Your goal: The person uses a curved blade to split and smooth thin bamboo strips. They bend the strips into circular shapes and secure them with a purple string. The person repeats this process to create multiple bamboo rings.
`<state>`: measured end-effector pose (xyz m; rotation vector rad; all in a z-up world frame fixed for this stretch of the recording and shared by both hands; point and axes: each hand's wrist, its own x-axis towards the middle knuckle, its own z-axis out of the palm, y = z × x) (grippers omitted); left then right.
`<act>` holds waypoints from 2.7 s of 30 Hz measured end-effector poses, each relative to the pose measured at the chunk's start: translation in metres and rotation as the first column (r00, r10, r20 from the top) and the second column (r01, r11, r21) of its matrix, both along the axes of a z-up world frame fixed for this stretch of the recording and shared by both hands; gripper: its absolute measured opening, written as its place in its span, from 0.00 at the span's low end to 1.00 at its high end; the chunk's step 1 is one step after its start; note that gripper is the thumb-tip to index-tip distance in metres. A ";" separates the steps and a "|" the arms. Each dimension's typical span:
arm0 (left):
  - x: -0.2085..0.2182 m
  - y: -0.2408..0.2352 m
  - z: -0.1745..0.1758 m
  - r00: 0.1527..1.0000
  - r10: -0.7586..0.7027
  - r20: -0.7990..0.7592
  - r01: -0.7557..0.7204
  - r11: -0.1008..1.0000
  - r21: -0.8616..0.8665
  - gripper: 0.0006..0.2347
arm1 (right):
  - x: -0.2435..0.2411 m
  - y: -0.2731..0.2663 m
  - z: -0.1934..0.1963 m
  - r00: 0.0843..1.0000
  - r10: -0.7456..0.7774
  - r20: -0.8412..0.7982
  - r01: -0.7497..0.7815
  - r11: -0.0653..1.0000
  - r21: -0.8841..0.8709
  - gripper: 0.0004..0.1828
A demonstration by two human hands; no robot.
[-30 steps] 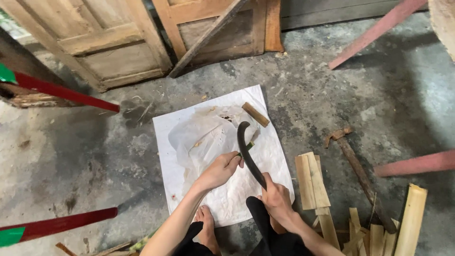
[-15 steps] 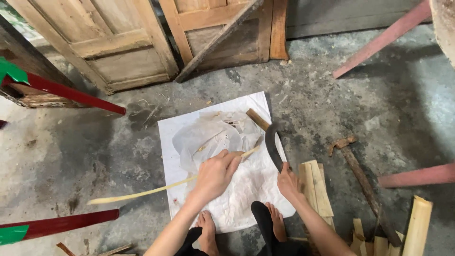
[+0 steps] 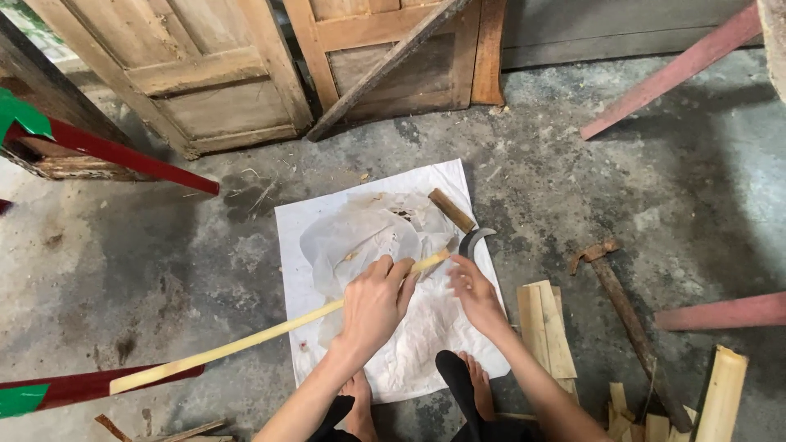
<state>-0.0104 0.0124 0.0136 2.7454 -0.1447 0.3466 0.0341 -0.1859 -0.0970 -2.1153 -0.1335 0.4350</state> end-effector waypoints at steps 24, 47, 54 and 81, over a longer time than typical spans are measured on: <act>-0.007 0.015 0.013 0.961 0.009 0.278 0.026 0.992 -0.120 0.17 | 0.016 0.044 0.042 0.944 -0.308 -0.122 0.290 0.589 0.754 0.15; -0.011 0.098 -0.029 0.850 0.525 0.057 -0.043 0.177 -0.983 0.07 | 0.058 -0.001 0.042 0.899 -0.410 -0.155 0.330 0.400 0.855 0.08; -0.007 0.094 -0.030 0.801 0.595 0.069 -0.075 0.215 -0.974 0.14 | 0.062 0.046 0.099 0.801 -0.380 0.464 0.023 0.792 0.609 0.18; 0.022 0.111 -0.006 0.875 0.150 -0.461 -0.393 0.775 -0.495 0.19 | 0.092 0.124 0.106 0.768 0.615 0.177 -0.634 0.770 0.071 0.24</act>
